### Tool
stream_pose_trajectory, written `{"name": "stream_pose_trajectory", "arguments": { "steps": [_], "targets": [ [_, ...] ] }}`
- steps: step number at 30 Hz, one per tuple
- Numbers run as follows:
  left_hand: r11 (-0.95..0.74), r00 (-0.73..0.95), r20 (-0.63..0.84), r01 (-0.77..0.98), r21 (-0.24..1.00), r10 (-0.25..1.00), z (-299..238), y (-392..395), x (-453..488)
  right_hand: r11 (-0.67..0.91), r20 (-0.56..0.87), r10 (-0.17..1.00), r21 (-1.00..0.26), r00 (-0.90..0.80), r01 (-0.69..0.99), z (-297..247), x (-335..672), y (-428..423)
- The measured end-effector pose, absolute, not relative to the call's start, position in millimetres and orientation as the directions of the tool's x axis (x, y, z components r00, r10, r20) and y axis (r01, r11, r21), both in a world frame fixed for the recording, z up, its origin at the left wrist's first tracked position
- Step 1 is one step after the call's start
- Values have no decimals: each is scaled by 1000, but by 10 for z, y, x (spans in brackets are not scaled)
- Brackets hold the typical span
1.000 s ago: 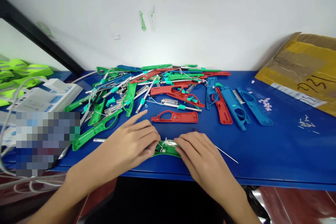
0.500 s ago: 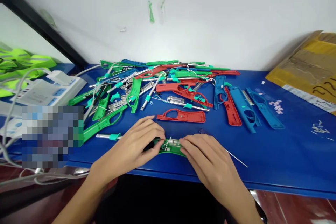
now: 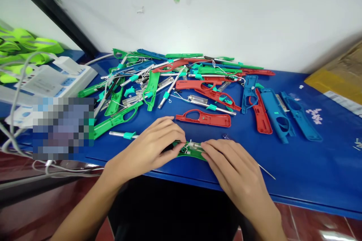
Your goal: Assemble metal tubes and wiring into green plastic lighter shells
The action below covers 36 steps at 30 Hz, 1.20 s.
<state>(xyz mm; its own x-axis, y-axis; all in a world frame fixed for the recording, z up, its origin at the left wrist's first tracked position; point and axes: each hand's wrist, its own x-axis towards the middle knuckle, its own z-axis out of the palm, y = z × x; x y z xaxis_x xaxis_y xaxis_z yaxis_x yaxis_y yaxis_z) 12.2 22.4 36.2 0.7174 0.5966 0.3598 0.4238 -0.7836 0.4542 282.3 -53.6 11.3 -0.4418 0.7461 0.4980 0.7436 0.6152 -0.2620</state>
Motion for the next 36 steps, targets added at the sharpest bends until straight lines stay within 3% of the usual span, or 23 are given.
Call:
{"name": "stream_pose_trajectory", "arguments": {
  "steps": [36],
  "targets": [
    [-798, 709, 388, 432, 421, 589, 310, 220, 138, 616, 542, 727, -243, -422, 749, 191, 2707, -562]
  ]
}}
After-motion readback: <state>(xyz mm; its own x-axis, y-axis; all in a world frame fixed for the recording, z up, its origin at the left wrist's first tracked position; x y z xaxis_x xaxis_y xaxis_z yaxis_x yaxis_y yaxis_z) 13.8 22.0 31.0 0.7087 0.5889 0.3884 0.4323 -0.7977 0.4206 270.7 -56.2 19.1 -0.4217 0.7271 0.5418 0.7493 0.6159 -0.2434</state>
